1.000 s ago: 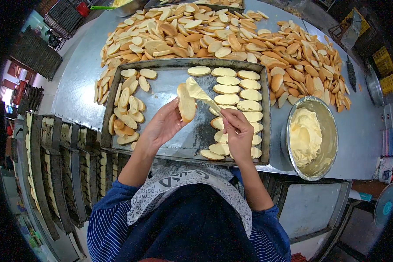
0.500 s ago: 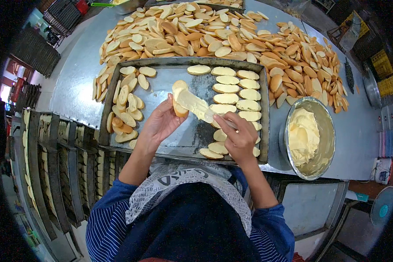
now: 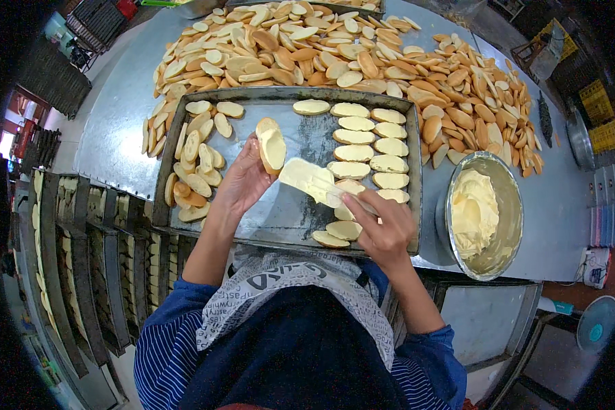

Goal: The person spreads a yellow cream onto small, oval-shaped cookies using a small spatula. They pick up each cookie from a pile, apply the cream to the top surface, and place it onto a metal baking tray. The process is repeated continuously throughout the clip.

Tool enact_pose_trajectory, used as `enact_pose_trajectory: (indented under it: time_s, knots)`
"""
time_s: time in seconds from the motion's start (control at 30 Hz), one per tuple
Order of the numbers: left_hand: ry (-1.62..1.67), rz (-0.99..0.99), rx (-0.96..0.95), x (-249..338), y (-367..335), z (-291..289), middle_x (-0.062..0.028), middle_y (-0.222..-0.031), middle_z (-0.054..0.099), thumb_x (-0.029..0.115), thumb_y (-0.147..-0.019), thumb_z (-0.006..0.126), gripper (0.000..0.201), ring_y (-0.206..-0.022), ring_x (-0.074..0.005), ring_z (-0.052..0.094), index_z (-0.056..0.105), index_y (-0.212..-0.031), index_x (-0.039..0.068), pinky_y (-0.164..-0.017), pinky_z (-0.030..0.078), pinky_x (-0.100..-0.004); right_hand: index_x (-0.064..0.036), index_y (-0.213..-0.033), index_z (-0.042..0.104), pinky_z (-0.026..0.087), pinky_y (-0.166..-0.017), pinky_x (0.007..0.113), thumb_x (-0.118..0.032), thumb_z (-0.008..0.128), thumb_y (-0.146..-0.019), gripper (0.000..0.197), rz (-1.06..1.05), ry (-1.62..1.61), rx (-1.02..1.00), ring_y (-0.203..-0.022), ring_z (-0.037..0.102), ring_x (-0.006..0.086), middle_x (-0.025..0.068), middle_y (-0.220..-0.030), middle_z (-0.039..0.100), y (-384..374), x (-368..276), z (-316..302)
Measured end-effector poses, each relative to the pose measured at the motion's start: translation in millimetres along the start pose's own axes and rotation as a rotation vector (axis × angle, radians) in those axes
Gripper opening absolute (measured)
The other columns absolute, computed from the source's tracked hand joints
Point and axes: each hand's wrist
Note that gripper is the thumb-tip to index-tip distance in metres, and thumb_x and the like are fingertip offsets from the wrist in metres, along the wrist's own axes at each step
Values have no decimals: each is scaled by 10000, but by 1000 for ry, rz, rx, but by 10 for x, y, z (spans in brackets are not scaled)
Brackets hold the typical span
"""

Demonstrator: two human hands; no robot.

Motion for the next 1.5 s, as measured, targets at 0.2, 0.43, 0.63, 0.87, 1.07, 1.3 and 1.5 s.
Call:
enact_pose_trajectory:
  time_s: [0.2, 0.43, 0.63, 0.87, 1.07, 1.3, 1.5]
  knots:
    - [18, -133, -73, -156, 40, 199, -18, -1248, 487, 245, -892, 601, 476, -1128, -166, 517, 378, -1304, 161, -923, 473, -324, -151, -1057, 703, 359, -584, 280, 15, 580, -587, 514, -28, 136, 99, -668, 547, 143, 3, -966, 624, -77, 51, 243]
    - [-61, -170, -76, -208, -19, 91, -42, -1245, 487, 218, -914, 570, 511, -1097, -186, 539, 322, -1357, 157, -895, 497, -316, -180, -1070, 697, 410, -607, 315, 113, 561, -605, 566, 241, 104, 138, -730, 577, 209, 32, -926, 615, -272, 229, 428]
    - [-301, -98, 115, -70, -506, -279, -124, -1172, 492, 96, -883, 598, 421, -1046, -207, 556, 360, -1231, 96, -908, 504, -321, -142, -1091, 689, 411, -609, 247, 173, 530, -711, 519, 550, -130, 276, -732, 525, 148, 54, -938, 582, -91, 283, 113]
    - [-1035, 170, 212, -226, -1206, -840, -118, -1003, 543, 108, -700, 786, 505, -961, -181, 566, 454, -1072, 28, -807, 496, -297, -96, -1106, 677, 416, -665, 219, 78, 560, -825, 350, 698, -53, 443, -773, 496, 99, 35, -979, 561, 329, 451, -396]
    - [-1629, 467, 324, -423, -1418, -765, -111, -946, 531, 191, -560, 868, 612, -830, -224, 542, 502, -1023, 29, -753, 480, -334, -72, -1102, 670, 447, -717, 251, 33, 547, -851, 299, 756, 130, 300, -863, 584, 160, 78, -969, 613, 757, 846, -1162]
    - [-1921, 776, 489, 142, -1378, -942, -127, -979, 540, 85, -685, 725, 387, -901, -316, 512, 510, -1003, 32, -773, 437, -413, -95, -986, 704, 478, -746, 352, -74, 609, -797, 212, 993, 528, -370, -875, 631, 316, 161, -908, 661, 589, 991, -1458]
    - [-2485, 587, 477, 882, -1264, -1471, -77, -970, 551, 58, -701, 629, 325, -947, -304, 522, 571, -1014, 123, -740, 424, -458, -47, -962, 706, 468, -741, 346, -57, 604, -793, 198, 1004, 142, -410, -840, 646, 269, 159, -869, 684, 579, 1235, -1433]
Point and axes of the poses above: each hand's wrist, its own y-axis away from the middle knuckle, its own z-axis out of the palm, x = y × z
